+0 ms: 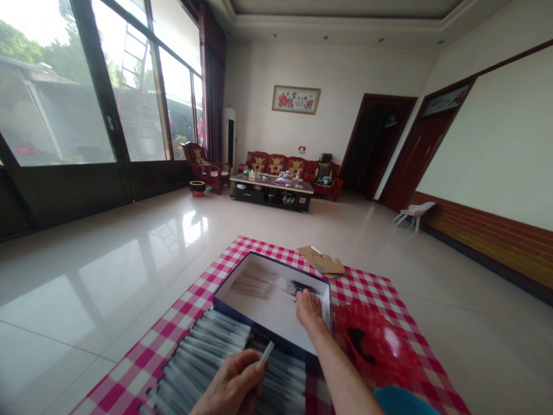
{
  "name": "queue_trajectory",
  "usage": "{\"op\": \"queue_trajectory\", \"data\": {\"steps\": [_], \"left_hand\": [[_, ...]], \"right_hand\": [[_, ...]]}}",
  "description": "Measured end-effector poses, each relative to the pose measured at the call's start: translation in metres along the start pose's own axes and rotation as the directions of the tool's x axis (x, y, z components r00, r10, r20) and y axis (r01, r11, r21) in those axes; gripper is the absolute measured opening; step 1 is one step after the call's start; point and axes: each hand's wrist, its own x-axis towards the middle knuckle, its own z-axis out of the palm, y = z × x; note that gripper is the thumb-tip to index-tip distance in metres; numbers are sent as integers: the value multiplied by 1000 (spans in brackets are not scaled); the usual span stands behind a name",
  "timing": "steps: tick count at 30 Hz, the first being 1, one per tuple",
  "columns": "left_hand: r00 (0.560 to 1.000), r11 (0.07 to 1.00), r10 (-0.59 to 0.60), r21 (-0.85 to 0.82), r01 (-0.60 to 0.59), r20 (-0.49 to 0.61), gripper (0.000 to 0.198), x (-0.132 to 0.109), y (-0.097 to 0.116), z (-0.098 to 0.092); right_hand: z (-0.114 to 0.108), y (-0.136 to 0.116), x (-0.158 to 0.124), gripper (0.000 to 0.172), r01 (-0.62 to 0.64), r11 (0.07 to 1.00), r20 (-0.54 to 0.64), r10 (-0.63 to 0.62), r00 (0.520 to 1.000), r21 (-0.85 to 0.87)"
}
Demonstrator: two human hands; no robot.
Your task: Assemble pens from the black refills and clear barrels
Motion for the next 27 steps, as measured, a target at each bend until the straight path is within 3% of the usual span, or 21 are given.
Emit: {"op": "queue_trajectory", "data": {"steps": [4, 7, 10, 12, 15, 17, 23, 27], "left_hand": [[1000, 999, 4, -47, -4, 0, 60, -4, 10, 8], [1000, 999, 4, -54, -5, -14, 72, -9, 16, 17], [999, 999, 31, -32, -31, 26, 71, -16, 15, 26], [994, 998, 64, -27, -62, 83, 63, -22, 13, 31], [986, 994, 108, -29, -105, 128, 50, -32, 9, 39], [986, 996, 91, -9, -90, 138, 48, -39, 8, 45], [983, 998, 30, 51, -40, 182, 75, -55, 2, 61], [974, 995, 45, 75, -63, 221, 77, -60, -3, 68]], "right_hand": [[-25, -16, -14, 13, 69, 976, -121, -44, 992, 205], [-47, -26, -40, 18, 113, 918, -226, -26, 974, 380], [-59, -29, -79, 30, 139, 844, -280, 13, 960, 517], [-62, -27, -108, 40, 161, 725, -304, 70, 950, 670], [-61, -23, -150, 58, 181, 381, -279, 221, 934, 907], [-60, -19, -175, 66, 167, 223, -233, 314, 920, 960], [-56, -15, -227, 70, 178, 51, -180, 499, 847, 983], [-58, -20, -243, 73, 195, 20, -177, 517, 837, 981]]}}
